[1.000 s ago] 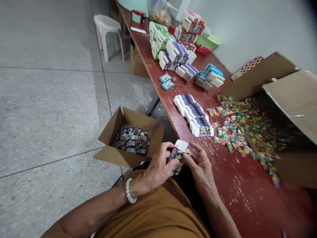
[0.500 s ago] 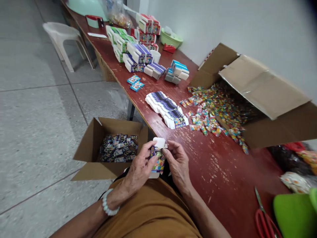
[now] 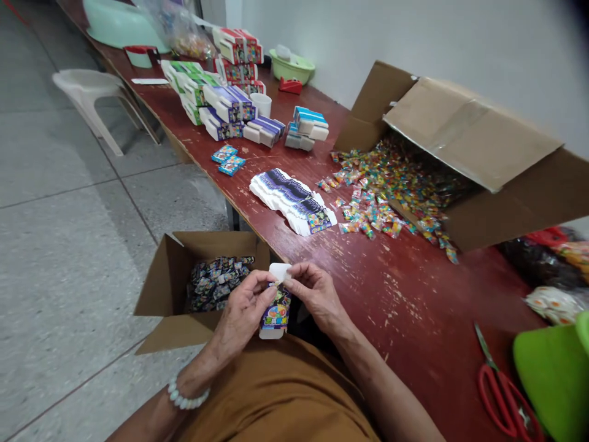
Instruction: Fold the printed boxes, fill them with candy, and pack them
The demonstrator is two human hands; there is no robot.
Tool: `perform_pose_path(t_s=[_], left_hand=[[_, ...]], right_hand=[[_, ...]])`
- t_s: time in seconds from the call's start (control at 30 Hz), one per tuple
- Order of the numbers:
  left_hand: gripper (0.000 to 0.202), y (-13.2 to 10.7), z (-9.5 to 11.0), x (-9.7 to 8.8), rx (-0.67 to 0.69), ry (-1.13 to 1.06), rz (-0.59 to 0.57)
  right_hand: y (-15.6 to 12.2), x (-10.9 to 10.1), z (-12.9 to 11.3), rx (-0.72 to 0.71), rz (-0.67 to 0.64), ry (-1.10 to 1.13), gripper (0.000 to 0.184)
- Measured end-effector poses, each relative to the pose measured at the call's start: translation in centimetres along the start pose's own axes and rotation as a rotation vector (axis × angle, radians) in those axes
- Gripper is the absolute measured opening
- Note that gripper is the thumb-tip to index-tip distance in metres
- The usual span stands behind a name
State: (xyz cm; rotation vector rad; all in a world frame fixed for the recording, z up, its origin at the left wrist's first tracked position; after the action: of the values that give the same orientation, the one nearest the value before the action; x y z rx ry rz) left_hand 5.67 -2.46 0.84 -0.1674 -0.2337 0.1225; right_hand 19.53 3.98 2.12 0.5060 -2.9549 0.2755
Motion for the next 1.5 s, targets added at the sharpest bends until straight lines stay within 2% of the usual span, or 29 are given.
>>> perform_pose_path(t_s=[0.07, 0.17, 0.23, 0.37, 0.43, 0.53, 0.63, 0.73, 0.8, 0.9, 1.03, 1.07, 1.13, 1.2, 1.27, 1.3, 1.4, 1.47, 1.5], left_hand=[[0.021, 0.2, 0.4, 0.0, 0.038, 0.02, 0.017], [0.043, 0.4, 0.6, 0.1, -0.018, -0.117, 0.047], [0.057, 0.4, 0.6, 0.5, -0.135, -0.22, 0.035], [0.046, -0.3, -0.3, 2.3, -0.505, -0.308, -0.129], [0.046, -0.5, -0.8, 2.4, -0.594, -0.3, -0.086], [0.051, -0.1, -1.1, 2.2, -0.537, -0.224, -0.018], [0.064, 0.6, -1.1, 2.2, -0.447, -0.15, -0.056], [0.073, 1.2, -1.1, 2.3, -0.393, -0.112, -0.11], [0.075, 1.6, -1.0, 2.3, -0.359, -0.101, -0.115], [0.075, 2.1, -0.8, 2.2, -0.35, -0.08, -0.078], [0.075, 2.6, -0.9, 2.4, -0.406, -0.076, -0.053], [0.074, 2.6, -1.1, 2.5, -0.424, -0.094, -0.057], [0.07, 2.4, -1.6, 2.7, -0.464, -0.148, -0.085], [0.063, 1.9, -2.3, 2.8, -0.505, -0.206, -0.13], [0.055, 1.2, -3.2, 2.4, -0.57, -0.254, -0.194], [0.052, 0.8, -3.7, 1.9, -0.608, -0.266, -0.213], [0.047, 0.2, -4.9, -1.3, -0.666, -0.213, -0.164], [0.043, 0.4, -5.2, -4.5, -0.611, -0.062, -0.126], [0.04, 0.4, -5.2, -6.0, -0.569, 0.048, -0.168]], right_hand=[[0.2, 0.0, 0.0, -0.008, -0.046, 0.019, 0.039], [0.2, -0.2, -0.2, -0.053, -0.08, -0.048, 0.03], [0.0, -0.6, -0.5, -0.115, -0.04, -0.077, 0.027], [-0.8, -0.9, -1.6, -0.259, -0.014, -0.258, 0.022], [-0.8, -0.8, -1.8, -0.257, -0.034, -0.347, 0.024], [-0.1, -0.7, -1.2, -0.085, -0.081, -0.223, 0.027], [0.7, -0.6, -0.8, 0.074, -0.108, -0.052, 0.028], [1.1, -0.7, -0.7, 0.116, -0.075, 0.023, 0.028], [1.1, -0.9, -0.7, 0.09, -0.051, 0.016, 0.025], [0.7, -1.2, -1.7, -0.098, -0.057, -0.166, 0.019], [0.2, -1.1, -3.1, -0.315, -0.241, -0.477, 0.018], [0.4, -1.4, -3.3, -0.344, -0.269, -0.538, 0.018], [1.7, -3.3, -3.9, -0.401, -0.233, -0.658, 0.017], [4.0, -6.7, -4.7, -0.454, -0.056, -0.811, 0.019], [6.7, -10.8, -5.2, -0.438, 0.181, -1.082, 0.028], [7.9, -12.4, -5.2, -0.413, 0.246, -1.236, 0.033], [10.3, -14.9, -4.2, -0.397, 0.186, -1.541, 0.039], [10.3, -15.2, -3.5, -0.439, 0.18, -1.624, 0.035], [10.0, -15.2, -3.2, -0.458, 0.192, -1.649, 0.031]])
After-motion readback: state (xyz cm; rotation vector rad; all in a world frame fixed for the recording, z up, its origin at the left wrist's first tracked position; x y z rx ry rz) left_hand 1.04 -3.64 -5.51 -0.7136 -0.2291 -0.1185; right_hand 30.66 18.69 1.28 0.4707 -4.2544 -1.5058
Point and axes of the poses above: each hand's wrist, its own y-axis towards the middle knuckle, its own x-axis out of the palm, z = x × y, the point moved 5 cm from there along y, towards the middle knuckle, and after that the axes turned 1 degree about -x, right-handed, at the moved point
